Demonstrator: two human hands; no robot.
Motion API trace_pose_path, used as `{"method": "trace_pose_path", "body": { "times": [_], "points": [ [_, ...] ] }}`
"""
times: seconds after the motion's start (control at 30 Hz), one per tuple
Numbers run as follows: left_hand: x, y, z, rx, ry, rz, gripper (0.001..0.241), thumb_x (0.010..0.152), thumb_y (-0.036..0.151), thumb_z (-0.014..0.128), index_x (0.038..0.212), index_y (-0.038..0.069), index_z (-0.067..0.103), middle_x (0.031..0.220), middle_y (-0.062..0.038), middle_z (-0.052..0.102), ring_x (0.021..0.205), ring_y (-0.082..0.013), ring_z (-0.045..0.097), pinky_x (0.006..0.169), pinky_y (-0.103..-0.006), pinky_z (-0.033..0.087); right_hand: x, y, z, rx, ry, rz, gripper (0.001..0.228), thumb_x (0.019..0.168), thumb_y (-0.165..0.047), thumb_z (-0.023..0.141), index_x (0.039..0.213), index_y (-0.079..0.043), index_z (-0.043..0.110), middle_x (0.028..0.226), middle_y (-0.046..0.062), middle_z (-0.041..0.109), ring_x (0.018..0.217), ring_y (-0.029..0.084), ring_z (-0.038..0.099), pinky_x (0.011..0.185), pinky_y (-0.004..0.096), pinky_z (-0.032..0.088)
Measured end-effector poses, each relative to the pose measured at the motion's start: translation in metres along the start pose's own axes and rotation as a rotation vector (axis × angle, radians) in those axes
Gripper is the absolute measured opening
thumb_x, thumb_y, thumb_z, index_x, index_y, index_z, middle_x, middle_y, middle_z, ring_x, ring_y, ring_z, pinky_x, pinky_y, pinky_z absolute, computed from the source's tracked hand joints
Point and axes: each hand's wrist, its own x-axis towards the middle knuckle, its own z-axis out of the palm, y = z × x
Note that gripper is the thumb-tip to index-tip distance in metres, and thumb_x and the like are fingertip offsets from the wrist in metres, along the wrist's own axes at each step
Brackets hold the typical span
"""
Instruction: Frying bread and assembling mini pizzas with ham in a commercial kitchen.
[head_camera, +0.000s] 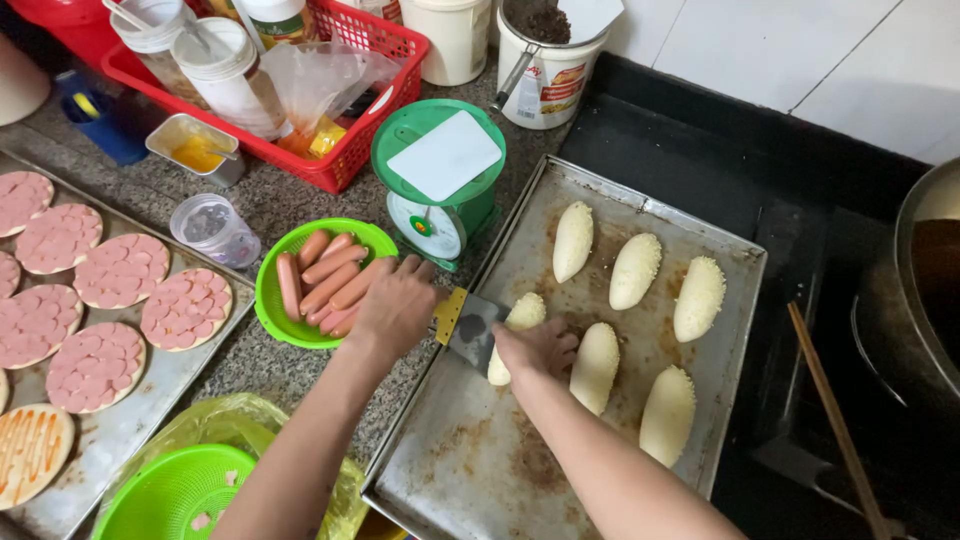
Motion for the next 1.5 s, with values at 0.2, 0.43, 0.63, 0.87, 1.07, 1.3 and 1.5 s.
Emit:
{"method": "trace_pose_path", "body": {
  "times": [0.2, 0.43, 0.63, 0.87, 1.07, 1.3, 1.5],
  "points": [
    [0.006, 0.002, 0.012, 0.004, -0.138, 0.024, 0.018, 0.081, 0.022, 0.067, 0.091, 0.033, 0.078, 0.096, 0.0, 0.063, 0.1, -0.0234, 0.057, 0.092, -0.0441, 0.041, -0.012, 0.001, -0.009, 0.055, 0.011, 0.025, 0.088, 0.068, -0.054, 0.076, 0.137, -0.01, 0.041, 0.14, 0.017, 0.04, 0.137, 0.038, 0.04, 0.112, 0.056, 0.037],
    [0.009, 0.008, 0.019, 0.001, -0.101, -0.004, 0.021, 0.083, 0.021, 0.062, 0.088, 0.033, 0.078, 0.094, -0.001, 0.063, 0.097, -0.0241, 0.057, 0.091, -0.0442, 0.04, 0.001, 0.016, 0.002, 0.117, 0.007, 0.004, 0.087, 0.071, -0.052, 0.076, 0.141, -0.012, 0.042, 0.141, 0.018, 0.041, 0.137, 0.04, 0.043, 0.111, 0.058, 0.038],
    [0.009, 0.011, 0.0, -0.125, -0.221, -0.055, 0.021, 0.083, 0.026, 0.069, 0.097, 0.037, 0.079, 0.102, 0.002, 0.064, 0.11, -0.0208, 0.055, 0.103, -0.0419, 0.04, -0.006, 0.016, -0.003, 0.193, 0.066, -0.044, 0.084, 0.072, -0.044, 0.077, 0.14, -0.008, 0.044, 0.135, 0.022, 0.046, 0.132, 0.045, 0.049, 0.109, 0.057, 0.042],
    [-0.003, 0.0, -0.028, -0.162, -0.202, -0.085, 0.019, 0.076, 0.031, 0.074, 0.094, 0.037, 0.078, 0.106, 0.006, 0.065, 0.113, -0.0175, 0.056, 0.103, -0.038, 0.043, -0.019, 0.012, -0.02, 0.267, 0.052, -0.188, 0.085, 0.071, -0.04, 0.078, 0.142, -0.006, 0.045, 0.135, 0.023, 0.049, 0.131, 0.044, 0.053, 0.107, 0.054, 0.046],
    [-0.019, -0.01, -0.08, -0.281, -0.14, -0.159, 0.033, 0.072, 0.032, 0.076, 0.104, 0.038, 0.077, 0.107, 0.003, 0.067, 0.112, -0.0206, 0.059, 0.1, -0.0386, 0.044, -0.071, 0.001, -0.101, 0.517, -0.069, -0.314, 0.086, 0.07, -0.028, 0.079, 0.144, 0.001, 0.046, 0.136, 0.026, 0.054, 0.131, 0.042, 0.056, 0.108, 0.05, 0.048],
    [-0.01, 0.016, -0.174, -0.431, 0.071, -0.187, 0.042, 0.065, 0.025, 0.083, 0.106, 0.032, 0.081, 0.104, 0.005, 0.071, 0.101, -0.0211, 0.064, 0.085, -0.0435, 0.038, -0.097, 0.009, -0.233, 0.561, -0.34, -0.441, 0.079, 0.084, -0.022, 0.067, 0.153, -0.015, 0.028, 0.122, 0.017, 0.066, 0.1, 0.027, 0.071, 0.08, 0.037, 0.059],
    [0.018, 0.056, -0.214, -0.28, -0.038, -0.201, 0.043, 0.069, 0.032, 0.081, 0.111, 0.039, 0.078, 0.098, 0.007, 0.069, 0.091, -0.0198, 0.064, 0.072, -0.0411, 0.049, -0.077, 0.038, -0.363, 0.399, -0.175, -0.59, 0.082, 0.082, -0.015, 0.069, 0.154, -0.01, 0.03, 0.138, 0.017, 0.052, 0.117, 0.029, 0.063, 0.094, 0.042, 0.062]
  ]
}}
